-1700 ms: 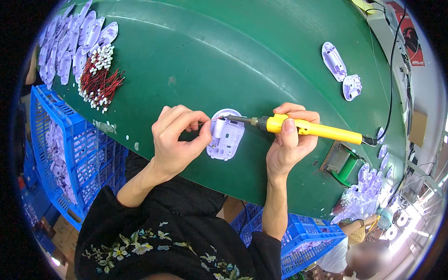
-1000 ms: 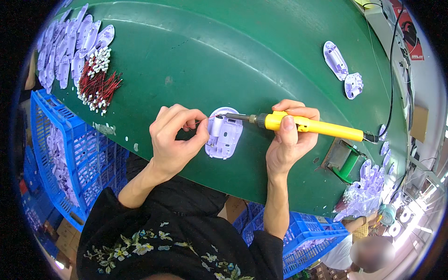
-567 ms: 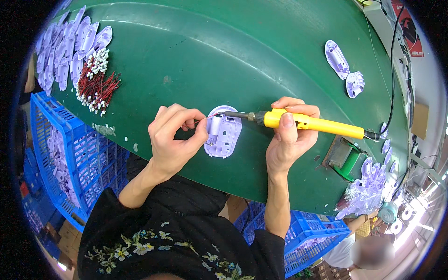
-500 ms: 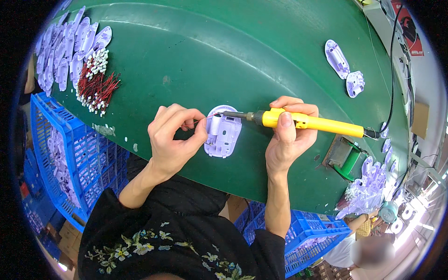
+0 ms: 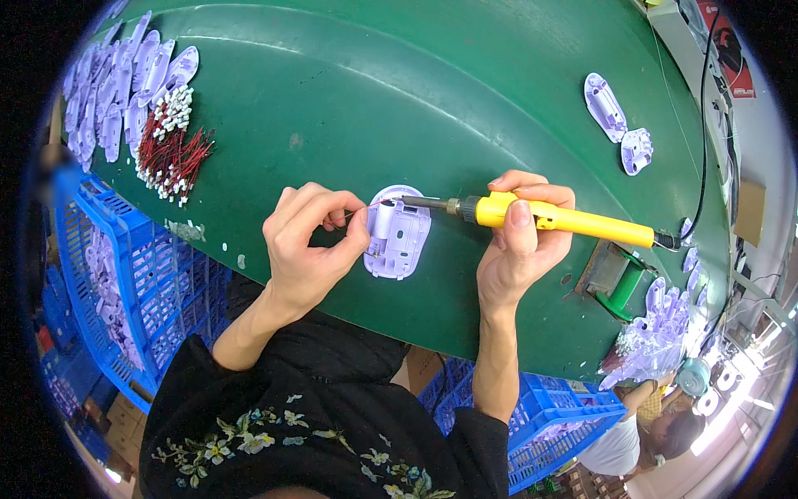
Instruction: Soldering small electronic wires onto a white plastic computer mouse shell on a production line.
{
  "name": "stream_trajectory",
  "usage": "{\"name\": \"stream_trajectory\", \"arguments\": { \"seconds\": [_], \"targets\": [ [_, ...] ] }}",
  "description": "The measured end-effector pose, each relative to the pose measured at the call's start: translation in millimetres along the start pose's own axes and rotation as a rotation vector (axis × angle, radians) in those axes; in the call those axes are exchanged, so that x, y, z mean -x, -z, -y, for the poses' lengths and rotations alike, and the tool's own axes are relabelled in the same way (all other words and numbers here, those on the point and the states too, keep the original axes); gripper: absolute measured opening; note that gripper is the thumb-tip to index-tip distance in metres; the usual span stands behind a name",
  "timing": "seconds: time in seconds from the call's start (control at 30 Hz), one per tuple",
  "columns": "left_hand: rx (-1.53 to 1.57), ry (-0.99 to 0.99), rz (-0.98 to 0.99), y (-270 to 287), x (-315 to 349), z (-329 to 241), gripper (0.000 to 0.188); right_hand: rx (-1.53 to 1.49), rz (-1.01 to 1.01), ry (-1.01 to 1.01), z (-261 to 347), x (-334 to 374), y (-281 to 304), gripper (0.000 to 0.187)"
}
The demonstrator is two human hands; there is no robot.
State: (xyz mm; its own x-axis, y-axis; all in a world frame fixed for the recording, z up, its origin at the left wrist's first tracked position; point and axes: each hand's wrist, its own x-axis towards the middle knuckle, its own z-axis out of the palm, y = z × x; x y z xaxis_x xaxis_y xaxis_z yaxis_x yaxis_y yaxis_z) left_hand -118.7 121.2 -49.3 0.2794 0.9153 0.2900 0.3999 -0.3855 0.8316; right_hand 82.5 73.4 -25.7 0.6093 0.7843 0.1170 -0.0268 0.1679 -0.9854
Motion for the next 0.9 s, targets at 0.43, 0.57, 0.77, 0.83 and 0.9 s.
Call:
{"name": "stream_trajectory", "arguments": {
  "seconds": [0.43,0.57,0.77,0.83,0.9],
  "targets": [
    [0.093,0.150,0.138,45.7,3.3,-15.6,0.012,-0.083,-0.023,0.034,13.0,-4.8,5.9,0.025],
    [-0.065,0.149,0.011,104.7,8.8,-21.3,0.014,-0.084,-0.077,0.044,15.6,-1.3,12.6,0.026],
    [-0.750,0.292,-0.513,255.0,46.9,3.8,0.010,-0.109,-0.078,-0.003,20.5,-0.7,16.4,0.030],
    [-1.016,0.366,-0.620,278.8,45.9,15.4,0.017,-0.103,-0.094,0.006,22.6,-1.3,15.3,0.029],
    [-1.104,0.385,-0.588,299.9,40.9,35.6,0.020,-0.117,-0.070,-0.006,24.9,-1.3,11.6,0.027]
  ]
}}
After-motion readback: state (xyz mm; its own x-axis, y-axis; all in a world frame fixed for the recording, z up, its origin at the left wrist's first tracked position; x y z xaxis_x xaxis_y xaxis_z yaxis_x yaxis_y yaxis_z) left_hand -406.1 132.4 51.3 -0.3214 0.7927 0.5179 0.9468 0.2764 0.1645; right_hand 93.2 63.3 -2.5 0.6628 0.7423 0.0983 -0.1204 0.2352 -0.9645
